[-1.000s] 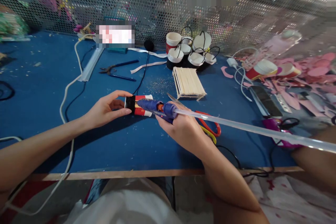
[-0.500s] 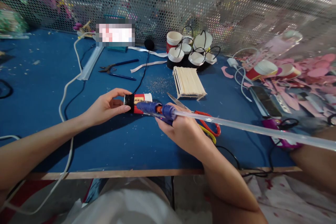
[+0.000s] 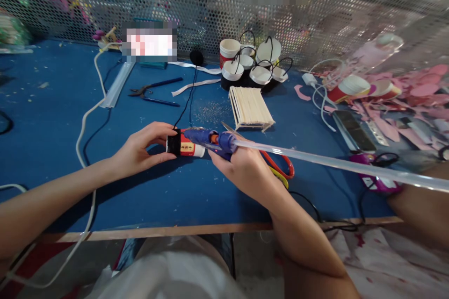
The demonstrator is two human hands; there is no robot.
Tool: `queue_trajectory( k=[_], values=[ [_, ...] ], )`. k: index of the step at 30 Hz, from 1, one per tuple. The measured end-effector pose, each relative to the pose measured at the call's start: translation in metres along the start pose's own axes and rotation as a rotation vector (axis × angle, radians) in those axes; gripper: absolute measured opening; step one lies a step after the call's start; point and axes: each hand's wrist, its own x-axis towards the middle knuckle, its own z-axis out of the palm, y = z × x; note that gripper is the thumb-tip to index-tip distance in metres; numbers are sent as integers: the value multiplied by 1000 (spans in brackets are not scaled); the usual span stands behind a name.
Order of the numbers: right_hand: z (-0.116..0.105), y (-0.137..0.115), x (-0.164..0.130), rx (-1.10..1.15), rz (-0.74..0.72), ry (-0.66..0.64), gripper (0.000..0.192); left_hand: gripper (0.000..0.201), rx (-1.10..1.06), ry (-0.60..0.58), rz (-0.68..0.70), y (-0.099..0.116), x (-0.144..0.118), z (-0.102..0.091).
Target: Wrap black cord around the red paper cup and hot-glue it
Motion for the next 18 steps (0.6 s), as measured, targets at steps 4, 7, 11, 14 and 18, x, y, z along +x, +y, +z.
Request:
queue_trajectory(
  k=[4, 7, 11, 14, 18],
  values=[
    [1, 0, 5, 37, 21, -23, 16, 40, 178, -25, 113, 5, 0, -2],
    [3, 0, 7, 58, 40, -43, 16, 37, 268, -52, 166, 7, 1, -2],
    [1, -1, 6, 55, 44, -59, 17, 38, 239, -46, 148, 6, 1, -2],
    [-2, -2, 4, 46, 40, -62, 15, 41, 108, -12, 76, 2, 1, -1],
    [-5, -4, 1, 25, 29, -51, 15, 43, -98, 27, -58, -2, 2, 1]
  ],
)
